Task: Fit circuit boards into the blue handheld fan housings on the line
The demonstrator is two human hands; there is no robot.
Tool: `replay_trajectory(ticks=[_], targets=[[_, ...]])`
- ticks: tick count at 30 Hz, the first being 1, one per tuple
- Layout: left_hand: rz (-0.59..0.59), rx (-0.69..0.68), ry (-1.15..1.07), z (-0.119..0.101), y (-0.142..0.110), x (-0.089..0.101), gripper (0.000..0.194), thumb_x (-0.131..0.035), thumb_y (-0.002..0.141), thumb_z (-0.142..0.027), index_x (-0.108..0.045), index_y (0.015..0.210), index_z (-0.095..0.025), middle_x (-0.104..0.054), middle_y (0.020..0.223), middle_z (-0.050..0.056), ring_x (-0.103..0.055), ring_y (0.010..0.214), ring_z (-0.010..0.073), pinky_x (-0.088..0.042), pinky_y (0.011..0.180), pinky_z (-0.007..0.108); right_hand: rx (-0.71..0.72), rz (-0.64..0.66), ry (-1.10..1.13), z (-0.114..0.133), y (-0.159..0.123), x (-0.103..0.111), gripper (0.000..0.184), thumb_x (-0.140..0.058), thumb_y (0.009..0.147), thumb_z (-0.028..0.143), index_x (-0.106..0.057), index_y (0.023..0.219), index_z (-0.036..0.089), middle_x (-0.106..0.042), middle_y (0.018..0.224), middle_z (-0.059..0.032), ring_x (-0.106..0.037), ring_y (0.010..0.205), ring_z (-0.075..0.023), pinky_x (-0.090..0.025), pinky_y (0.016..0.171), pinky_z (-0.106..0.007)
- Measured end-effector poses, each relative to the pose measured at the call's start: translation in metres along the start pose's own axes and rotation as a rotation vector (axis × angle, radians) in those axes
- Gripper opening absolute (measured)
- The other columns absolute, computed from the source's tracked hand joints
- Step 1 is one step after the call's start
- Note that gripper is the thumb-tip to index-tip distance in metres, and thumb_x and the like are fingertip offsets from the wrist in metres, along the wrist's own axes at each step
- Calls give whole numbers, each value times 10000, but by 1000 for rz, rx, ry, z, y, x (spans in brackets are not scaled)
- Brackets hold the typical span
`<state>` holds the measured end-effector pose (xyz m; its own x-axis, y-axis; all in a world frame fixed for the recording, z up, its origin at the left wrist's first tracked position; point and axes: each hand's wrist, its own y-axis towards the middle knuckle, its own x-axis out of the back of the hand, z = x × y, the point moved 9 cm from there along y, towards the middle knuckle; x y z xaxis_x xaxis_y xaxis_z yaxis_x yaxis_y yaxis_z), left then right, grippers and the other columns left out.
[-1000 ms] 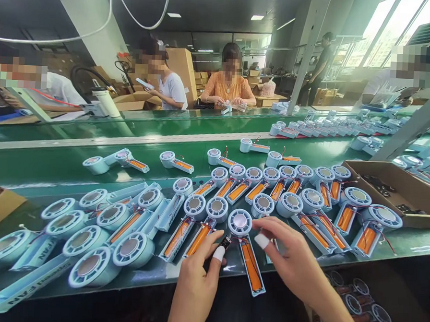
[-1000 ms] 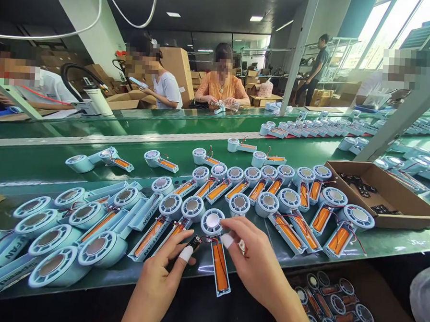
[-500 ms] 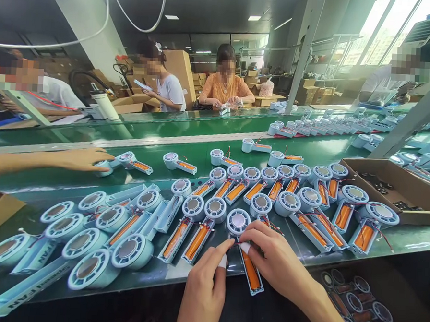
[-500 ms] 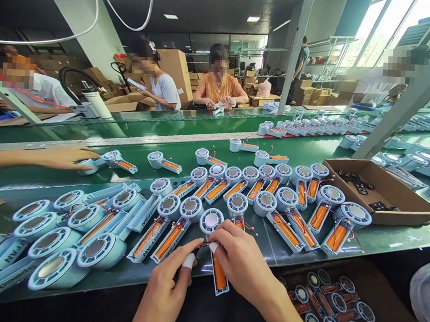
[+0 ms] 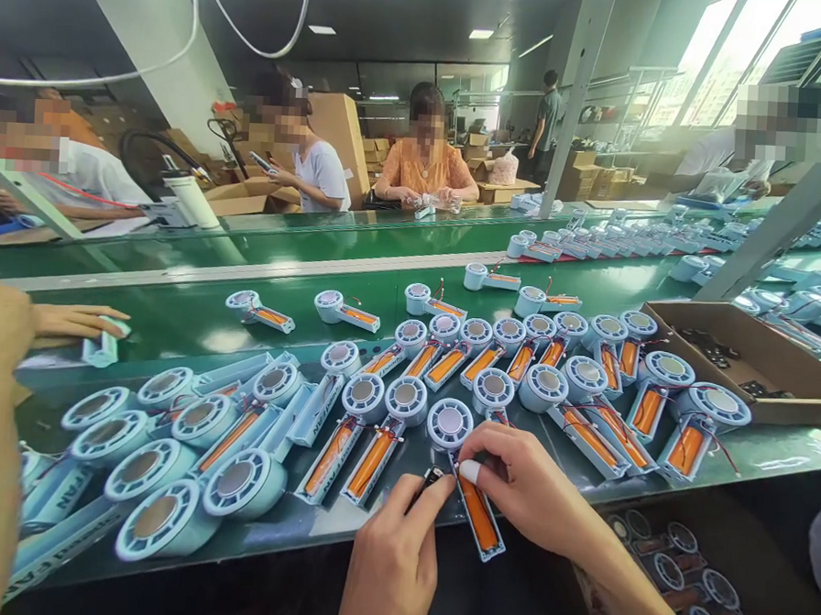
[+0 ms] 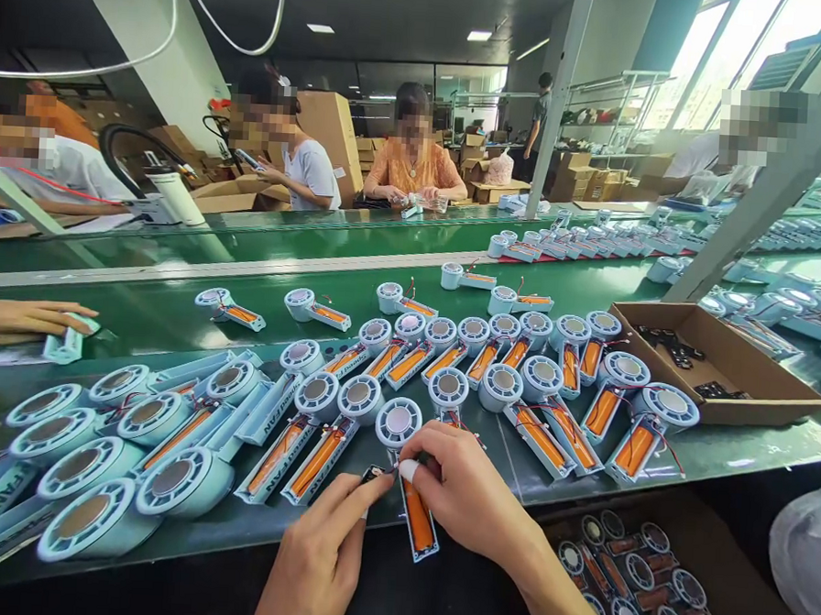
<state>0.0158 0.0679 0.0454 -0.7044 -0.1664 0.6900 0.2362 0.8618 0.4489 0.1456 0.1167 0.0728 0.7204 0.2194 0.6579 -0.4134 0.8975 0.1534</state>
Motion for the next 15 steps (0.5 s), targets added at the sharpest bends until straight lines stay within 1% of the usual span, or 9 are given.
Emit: replay_trajectory(ticks=[3, 6, 9, 11, 12, 15], targets=[[17, -22, 14, -3, -3, -4, 479, -346, 944, -60, -670, 1217, -285, -692, 974, 50, -726, 763, 165, -574, 665, 248, -8, -62, -15, 1, 1, -3, 138, -550, 895, 89, -604, 868, 213, -619, 859, 19, -514, 674, -116, -383, 625, -241], [-35, 25, -61, 1, -2, 0, 444, -357, 961, -82, -646, 1245, -262, -725, 1023, 60, -742, 865, 164, -586, 746, 237, 18, -94, -3, 6, -1, -7, 141, -543, 875, 79, -592, 882, 211, -602, 845, 20, -506, 659, -112, -384, 616, -238], [-105, 168, -109, 14, -3, 5, 336, -425, 988, -187, -606, 1267, -238, -757, 1100, 73, -750, 970, 192, -602, 813, 260, -7, -96, 30, 7, -2, -12, 159, -544, 847, 61, -591, 857, 213, -582, 801, 30, -503, 648, -109, -376, 603, -233], [-131, 260, -135, 23, -5, 6, 308, -466, 989, -250, -576, 1276, -228, -775, 1086, 69, -760, 960, 203, -616, 789, 267, -27, -95, 42, 8, -2, -15, 163, -547, 833, 56, -594, 840, 213, -565, 777, 36, -491, 633, -105, -364, 590, -230], [-133, 280, -146, 25, -5, 6, 300, -475, 986, -261, -574, 1267, -228, -781, 1077, 65, -764, 953, 203, -620, 774, 264, -36, -103, 42, 8, -2, -15, 160, -549, 831, 59, -595, 831, 212, -556, 768, 37, -484, 627, -104, -357, 584, -230], [-129, 245, -144, 24, -5, 6, 270, -484, 968, -239, -613, 1206, -242, -781, 1102, 49, -768, 938, 194, -624, 760, 252, -50, -131, 33, 9, -1, -17, 146, -541, 840, 79, -599, 827, 213, -551, 781, 30, -479, 629, -104, -352, 581, -230]])
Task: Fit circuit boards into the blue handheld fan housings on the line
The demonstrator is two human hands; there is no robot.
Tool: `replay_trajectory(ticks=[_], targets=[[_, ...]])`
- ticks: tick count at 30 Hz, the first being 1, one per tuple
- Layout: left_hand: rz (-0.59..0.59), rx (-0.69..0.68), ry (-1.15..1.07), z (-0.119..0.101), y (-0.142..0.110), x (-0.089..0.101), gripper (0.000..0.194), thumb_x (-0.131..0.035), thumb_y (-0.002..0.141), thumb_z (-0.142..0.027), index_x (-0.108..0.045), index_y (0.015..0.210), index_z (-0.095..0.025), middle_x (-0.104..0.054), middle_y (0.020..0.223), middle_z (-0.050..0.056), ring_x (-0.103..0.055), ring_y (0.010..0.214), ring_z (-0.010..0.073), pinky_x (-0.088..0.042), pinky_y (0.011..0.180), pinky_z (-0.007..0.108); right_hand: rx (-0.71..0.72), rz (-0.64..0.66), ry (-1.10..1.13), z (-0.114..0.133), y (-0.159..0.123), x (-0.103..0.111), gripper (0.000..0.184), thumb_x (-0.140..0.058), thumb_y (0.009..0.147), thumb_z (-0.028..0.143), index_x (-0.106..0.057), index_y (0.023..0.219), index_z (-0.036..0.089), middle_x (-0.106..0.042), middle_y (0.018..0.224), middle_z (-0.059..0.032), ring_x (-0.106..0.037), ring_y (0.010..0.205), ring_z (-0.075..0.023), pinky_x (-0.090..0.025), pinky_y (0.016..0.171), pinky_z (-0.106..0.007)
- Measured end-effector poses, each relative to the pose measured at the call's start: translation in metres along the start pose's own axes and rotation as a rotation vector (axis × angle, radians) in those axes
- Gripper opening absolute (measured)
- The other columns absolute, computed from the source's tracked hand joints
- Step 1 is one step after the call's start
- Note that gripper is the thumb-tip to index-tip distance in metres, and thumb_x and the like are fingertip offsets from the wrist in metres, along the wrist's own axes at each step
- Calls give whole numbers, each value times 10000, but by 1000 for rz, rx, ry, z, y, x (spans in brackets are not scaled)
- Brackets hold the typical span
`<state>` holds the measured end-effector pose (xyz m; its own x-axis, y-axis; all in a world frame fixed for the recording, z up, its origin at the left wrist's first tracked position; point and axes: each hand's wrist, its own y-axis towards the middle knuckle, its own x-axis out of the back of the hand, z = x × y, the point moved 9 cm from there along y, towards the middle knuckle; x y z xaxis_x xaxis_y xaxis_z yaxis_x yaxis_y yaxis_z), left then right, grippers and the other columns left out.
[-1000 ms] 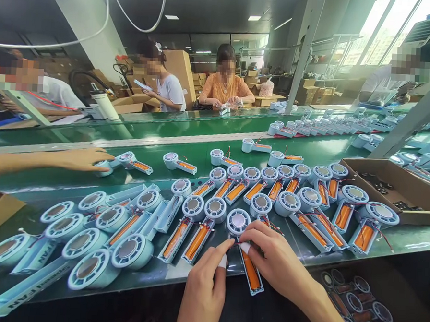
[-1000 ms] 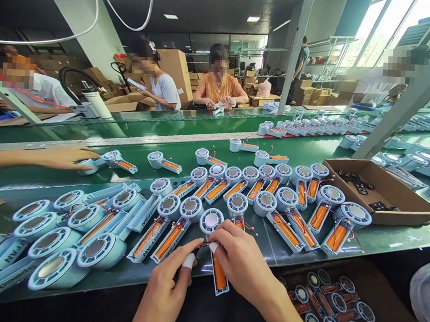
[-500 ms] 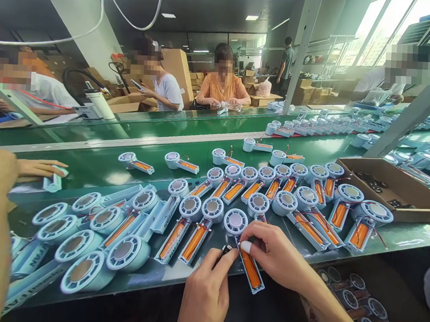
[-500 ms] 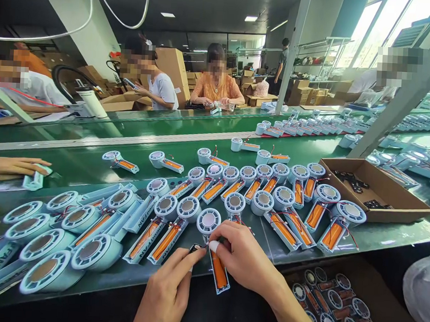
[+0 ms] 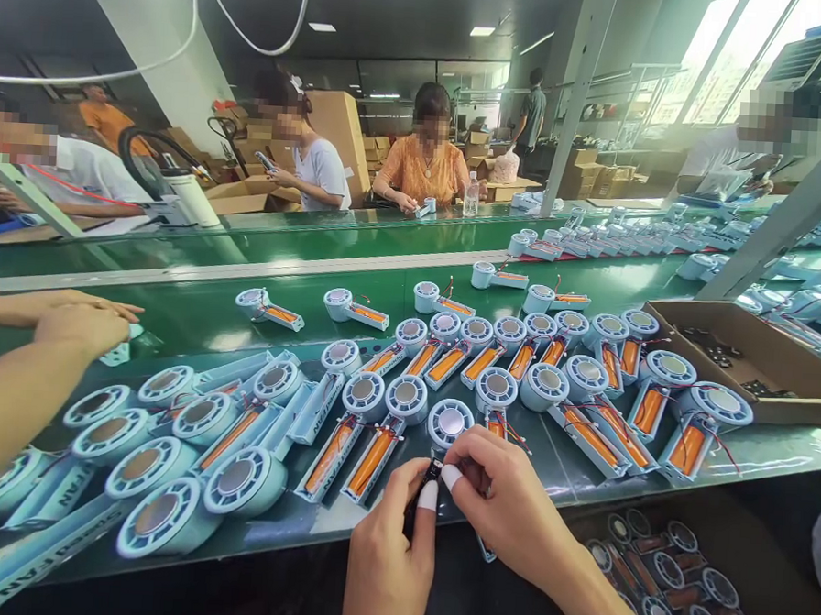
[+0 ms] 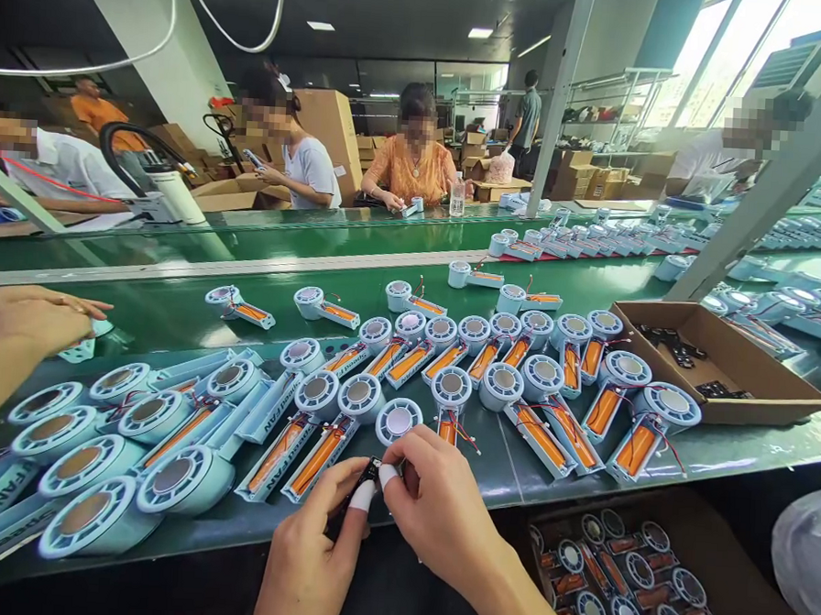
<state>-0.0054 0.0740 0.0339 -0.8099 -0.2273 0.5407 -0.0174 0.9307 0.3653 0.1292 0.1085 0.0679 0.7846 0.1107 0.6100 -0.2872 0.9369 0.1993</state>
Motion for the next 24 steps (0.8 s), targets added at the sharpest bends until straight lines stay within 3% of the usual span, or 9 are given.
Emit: replay_trajectory(ticks=[6, 12, 19, 24], targets=[[-48, 1, -16, 1, -3, 4, 291, -496, 945, -210, -674, 1172, -248, -779, 1105, 36, -769, 936, 199, -628, 829, 279, 42, -69, -66, 2, -2, -3, 127, -515, 848, 111, -583, 822, 214, -578, 809, 17, -491, 603, -103, -365, 559, -222], [-71, 44, -103, 5, -4, 3, 282, -526, 932, -221, -715, 1140, -236, -787, 1099, 51, -770, 961, 216, -640, 799, 272, 188, -265, -266, 16, -11, -2, 135, -470, 899, 126, -567, 863, 213, -636, 848, -16, -576, 659, -141, -404, 590, -239], [-188, -49, -89, -15, -1, 18, 262, -530, 904, -177, -750, 1045, -195, -809, 966, 52, -786, 844, 192, -635, 761, 232, 347, -372, -401, 28, -18, -7, 174, -438, 943, 110, -574, 893, 207, -678, 886, -43, -634, 721, -169, -429, 622, -258], [-305, -133, -50, -31, -2, 28, 239, -526, 922, -201, -755, 976, -158, -810, 928, 83, -787, 787, 189, -628, 722, 203, 292, -399, -341, 24, -18, -6, 165, -458, 911, 104, -556, 837, 214, -659, 816, -21, -605, 640, -144, -424, 583, -239]])
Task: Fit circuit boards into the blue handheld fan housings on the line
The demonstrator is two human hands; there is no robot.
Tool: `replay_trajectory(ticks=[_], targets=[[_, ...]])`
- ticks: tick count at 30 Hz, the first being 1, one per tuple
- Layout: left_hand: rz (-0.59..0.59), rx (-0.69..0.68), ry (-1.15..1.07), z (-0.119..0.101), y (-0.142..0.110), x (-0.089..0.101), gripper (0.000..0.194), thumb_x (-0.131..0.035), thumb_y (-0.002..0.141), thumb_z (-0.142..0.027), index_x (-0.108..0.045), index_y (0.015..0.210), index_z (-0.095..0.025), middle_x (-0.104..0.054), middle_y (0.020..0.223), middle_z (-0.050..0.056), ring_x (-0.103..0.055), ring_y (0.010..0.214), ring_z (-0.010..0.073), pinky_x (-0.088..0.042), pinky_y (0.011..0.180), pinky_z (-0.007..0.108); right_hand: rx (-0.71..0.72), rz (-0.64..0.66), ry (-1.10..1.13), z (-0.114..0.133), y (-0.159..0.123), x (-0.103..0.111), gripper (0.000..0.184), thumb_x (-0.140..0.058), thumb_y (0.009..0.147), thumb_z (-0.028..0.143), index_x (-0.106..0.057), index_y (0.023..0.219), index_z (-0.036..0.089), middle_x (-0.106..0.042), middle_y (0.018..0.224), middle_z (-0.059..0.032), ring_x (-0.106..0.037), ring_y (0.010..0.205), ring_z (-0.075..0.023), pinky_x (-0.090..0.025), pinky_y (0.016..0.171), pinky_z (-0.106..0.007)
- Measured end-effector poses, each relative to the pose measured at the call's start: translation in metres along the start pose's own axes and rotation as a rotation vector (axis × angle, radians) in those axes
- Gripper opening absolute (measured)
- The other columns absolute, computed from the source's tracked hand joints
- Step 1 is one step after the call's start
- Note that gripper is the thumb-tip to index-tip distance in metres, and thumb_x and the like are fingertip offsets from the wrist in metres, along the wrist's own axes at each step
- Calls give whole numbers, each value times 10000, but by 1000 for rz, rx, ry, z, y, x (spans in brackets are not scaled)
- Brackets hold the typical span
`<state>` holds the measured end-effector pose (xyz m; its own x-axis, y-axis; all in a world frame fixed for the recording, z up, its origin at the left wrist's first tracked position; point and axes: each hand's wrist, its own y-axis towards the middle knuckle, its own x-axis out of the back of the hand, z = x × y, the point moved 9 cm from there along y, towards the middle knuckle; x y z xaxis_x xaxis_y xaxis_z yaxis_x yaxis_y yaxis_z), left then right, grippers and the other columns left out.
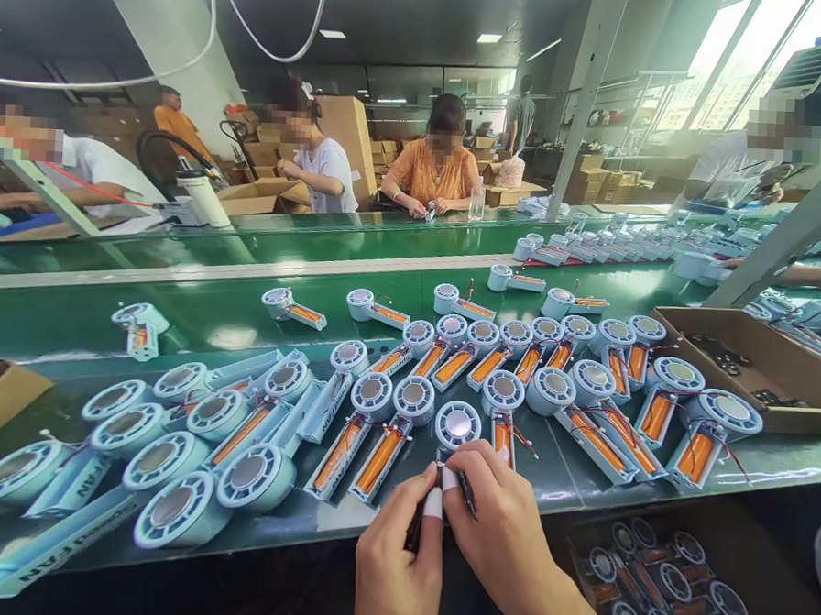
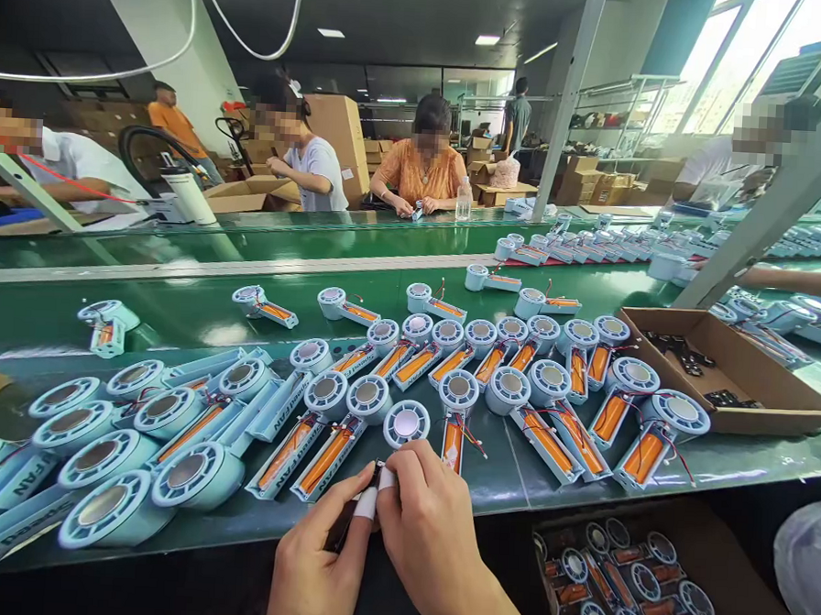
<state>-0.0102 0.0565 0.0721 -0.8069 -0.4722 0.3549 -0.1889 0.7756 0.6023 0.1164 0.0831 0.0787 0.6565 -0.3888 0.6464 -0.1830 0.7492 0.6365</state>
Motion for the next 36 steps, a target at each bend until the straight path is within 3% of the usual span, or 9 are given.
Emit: replay_trajectory(ticks=[9, 14, 17, 21, 24, 27, 31, 33, 36], targets=[[51, 56, -18, 16, -17, -12, 269, -522, 960, -202, -731, 1128, -219, -781, 1091, 68, -760, 972, 207, -614, 871, 268, -22, 64, 34, 0, -1, -3, 170, -460, 935, 110, -576, 849, 201, -674, 850, -52, -626, 709, -163, -444, 638, -255], [222, 131, -120, 27, -3, -15, 252, -573, 912, -224, -770, 1069, -230, -793, 1049, 67, -770, 905, 212, -631, 829, 279, -214, 310, 340, -20, 8, -11, 144, -521, 896, 112, -600, 820, 206, -626, 803, -2, -543, 646, -122, -425, 596, -226], [312, 225, -179, 36, 2, -15, 260, -580, 916, -290, -785, 1066, -230, -789, 1069, 87, -767, 817, 212, -643, 768, 296, -289, 425, 406, -27, 15, -8, 95, -571, 901, 133, -629, 870, 203, -636, 809, 8, -566, 693, -129, -447, 644, -235], [412, 258, -210, 41, 0, -16, 288, -577, 941, -349, -767, 1136, -255, -760, 1162, 92, -735, 734, 177, -635, 721, 285, -173, 501, 463, -18, 20, -5, 170, -564, 952, 149, -706, 1006, 226, -672, 919, -7, -622, 824, -141, -461, 733, -243], [455, 277, -246, 43, -1, -18, 296, -561, 957, -368, -762, 1149, -265, -767, 1118, 82, -716, 721, 163, -622, 685, 259, -140, 500, 484, -16, 20, -8, 199, -561, 960, 140, -739, 958, 229, -666, 874, -6, -627, 812, -139, -452, 718, -240], [446, 292, -254, 45, 3, -18, 297, -573, 943, -372, -769, 1131, -251, -778, 1048, 78, -712, 710, 167, -619, 683, 263, -164, 461, 478, -18, 20, -12, 206, -561, 956, 151, -752, 943, 227, -669, 870, -17, -628, 789, -146, -456, 704, -250], [369, 336, -185, 43, 0, -19, 341, -566, 937, -427, -756, 1162, -253, -769, 1127, 88, -740, 828, 217, -626, 772, 316, -201, 393, 376, -19, 20, -7, 238, -520, 966, 203, -752, 1011, 230, -652, 921, -48, -620, 796, -167, -468, 706, -274], [287, 336, -186, 34, -5, -17, 424, -463, 975, -492, -749, 1180, -255, -761, 1151, 100, -736, 948, 253, -616, 845, 351, -236, 397, 355, -19, 17, -2, 269, -475, 995, 262, -737, 1040, 220, -664, 880, -46, -614, 769, -171, -466, 702, -282], [195, 302, -239, 15, -13, -18, 599, -289, 990, -587, -736, 1204, -252, -763, 1119, 120, -719, 1033, 291, -592, 915, 398, -399, 463, 515, -27, 7, -1, 300, -501, 1000, 414, -704, 1074, 206, -670, 774, -12, -587, 682, -152, -455, 636, -257]])
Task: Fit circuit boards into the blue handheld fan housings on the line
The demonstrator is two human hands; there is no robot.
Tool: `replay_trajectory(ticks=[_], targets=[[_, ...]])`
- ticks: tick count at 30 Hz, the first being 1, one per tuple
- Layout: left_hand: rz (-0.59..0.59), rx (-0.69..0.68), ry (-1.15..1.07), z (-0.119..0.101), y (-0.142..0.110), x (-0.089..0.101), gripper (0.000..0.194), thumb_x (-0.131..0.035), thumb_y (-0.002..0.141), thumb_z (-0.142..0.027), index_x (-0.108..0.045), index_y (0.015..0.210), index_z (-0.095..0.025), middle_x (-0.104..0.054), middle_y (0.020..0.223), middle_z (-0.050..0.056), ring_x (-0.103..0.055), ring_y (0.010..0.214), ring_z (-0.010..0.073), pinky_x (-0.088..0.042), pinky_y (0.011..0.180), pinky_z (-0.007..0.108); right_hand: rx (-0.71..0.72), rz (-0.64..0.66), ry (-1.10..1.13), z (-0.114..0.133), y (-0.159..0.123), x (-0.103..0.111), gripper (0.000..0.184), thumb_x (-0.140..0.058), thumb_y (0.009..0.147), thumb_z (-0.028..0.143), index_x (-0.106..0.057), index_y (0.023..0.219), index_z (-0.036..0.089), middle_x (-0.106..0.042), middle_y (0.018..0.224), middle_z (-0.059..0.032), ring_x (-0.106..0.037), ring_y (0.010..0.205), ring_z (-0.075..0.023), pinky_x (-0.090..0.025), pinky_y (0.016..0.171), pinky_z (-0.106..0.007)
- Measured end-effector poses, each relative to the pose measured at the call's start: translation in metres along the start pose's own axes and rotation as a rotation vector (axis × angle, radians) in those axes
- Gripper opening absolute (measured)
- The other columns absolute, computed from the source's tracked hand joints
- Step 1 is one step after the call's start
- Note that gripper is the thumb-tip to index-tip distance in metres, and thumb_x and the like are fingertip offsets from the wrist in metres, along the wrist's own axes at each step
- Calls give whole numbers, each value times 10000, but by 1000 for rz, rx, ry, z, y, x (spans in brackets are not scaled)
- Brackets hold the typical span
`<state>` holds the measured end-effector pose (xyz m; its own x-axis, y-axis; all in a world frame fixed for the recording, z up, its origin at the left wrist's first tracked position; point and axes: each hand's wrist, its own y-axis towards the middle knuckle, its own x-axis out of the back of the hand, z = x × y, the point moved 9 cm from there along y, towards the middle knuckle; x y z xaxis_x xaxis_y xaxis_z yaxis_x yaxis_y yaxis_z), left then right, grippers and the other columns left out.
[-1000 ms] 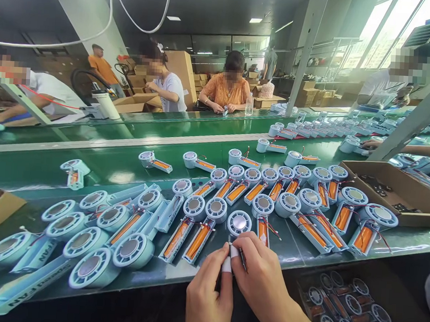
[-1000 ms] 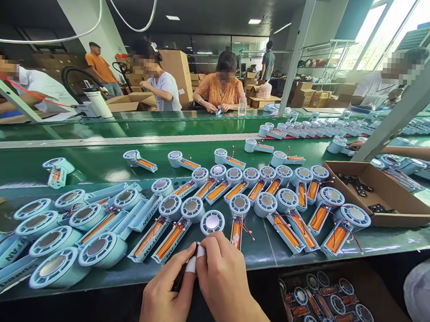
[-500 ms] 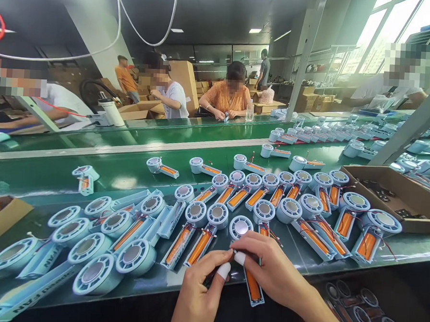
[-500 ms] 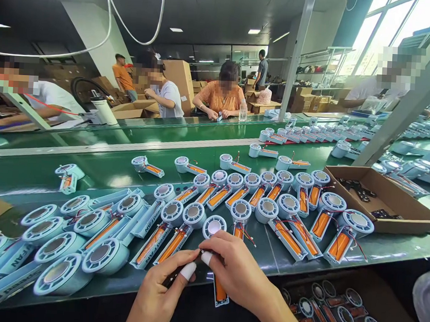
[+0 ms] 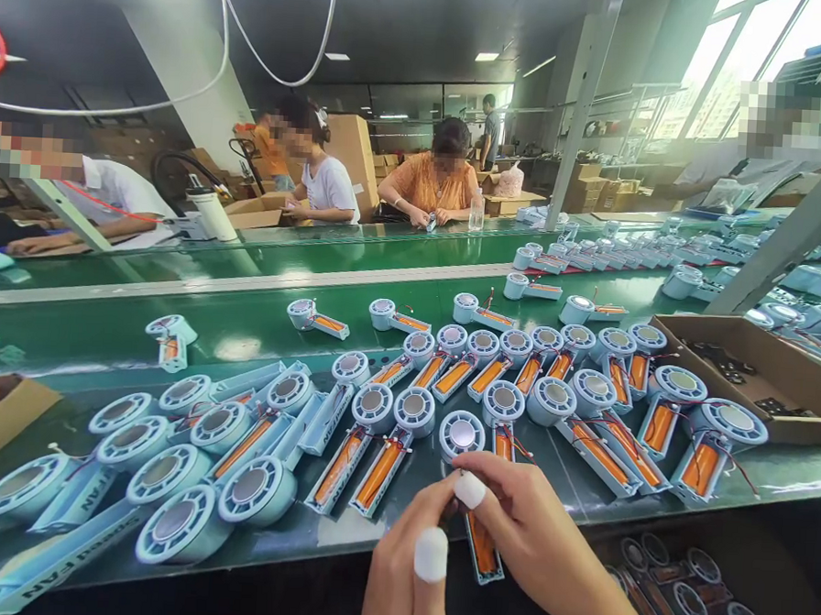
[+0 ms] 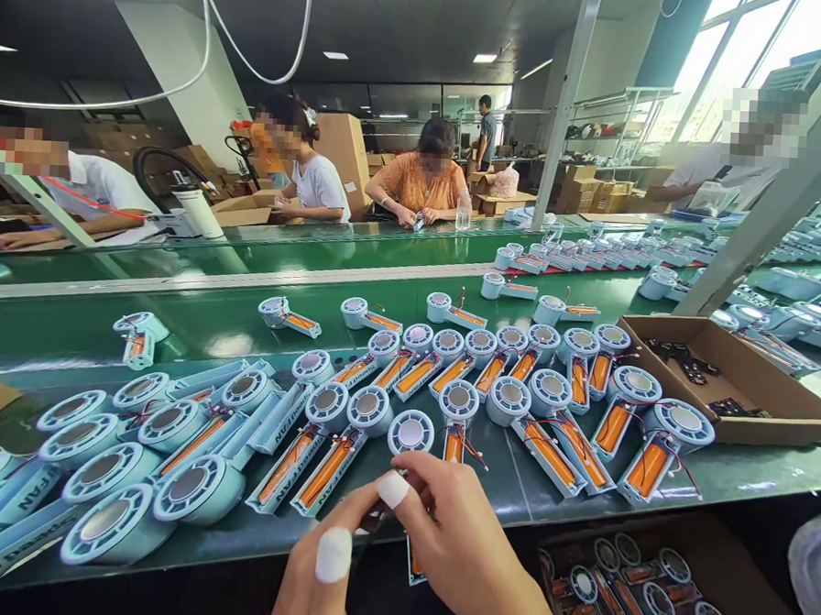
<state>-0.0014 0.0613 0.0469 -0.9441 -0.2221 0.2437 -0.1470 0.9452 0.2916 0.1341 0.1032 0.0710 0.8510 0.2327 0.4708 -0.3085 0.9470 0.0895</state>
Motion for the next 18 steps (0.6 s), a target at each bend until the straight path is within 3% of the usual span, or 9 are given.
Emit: replay_trajectory(ticks=[3, 6, 9, 14, 16, 18], targets=[[-11, 62, -65, 3, -4, -8, 579, -296, 983, -586, -733, 1158, -248, -777, 1050, 116, -737, 952, 289, -603, 869, 412, -110, 11, 221, -15, -2, 6, 293, -633, 917, 424, -677, 1084, 188, -670, 830, -15, -595, 749, -155, -471, 660, -246], [-44, 188, -100, 18, -1, -10, 455, -460, 943, -566, -709, 1090, -215, -769, 1036, 116, -734, 837, 256, -607, 725, 354, -156, 42, 456, -24, 1, 5, 249, -641, 879, 367, -663, 1034, 174, -646, 823, -14, -592, 731, -147, -488, 671, -252], [94, 315, -235, 34, 5, -28, 489, -631, 859, -579, -680, 1138, -179, -772, 938, 98, -714, 725, 223, -581, 646, 313, -197, 87, 681, -27, 4, -3, 204, -606, 867, 360, -645, 967, 187, -568, 694, 30, -507, 573, -107, -435, 558, -221], [448, 453, -619, 37, 4, -60, 477, -813, 727, -535, -752, 997, -147, -779, 840, 80, -735, 807, 264, -585, 825, 401, -78, 193, 714, -13, 0, -14, 216, -637, 861, 383, -675, 863, 170, -583, 745, -2, -512, 652, -111, -421, 615, -220], [457, 481, -667, 37, 4, -58, 480, -852, 688, -509, -760, 986, -145, -781, 861, 91, -737, 859, 282, -571, 884, 431, -49, 216, 705, -12, -3, -16, 246, -691, 843, 415, -673, 879, 173, -608, 769, -9, -533, 652, -115, -438, 624, -231], [361, 474, -686, 34, 6, -49, 481, -840, 709, -498, -748, 1028, -151, -780, 971, 114, -725, 967, 295, -555, 938, 438, -44, 166, 692, -15, -5, -10, 266, -753, 807, 410, -659, 909, 183, -630, 811, -12, -569, 692, -125, -468, 667, -246]])
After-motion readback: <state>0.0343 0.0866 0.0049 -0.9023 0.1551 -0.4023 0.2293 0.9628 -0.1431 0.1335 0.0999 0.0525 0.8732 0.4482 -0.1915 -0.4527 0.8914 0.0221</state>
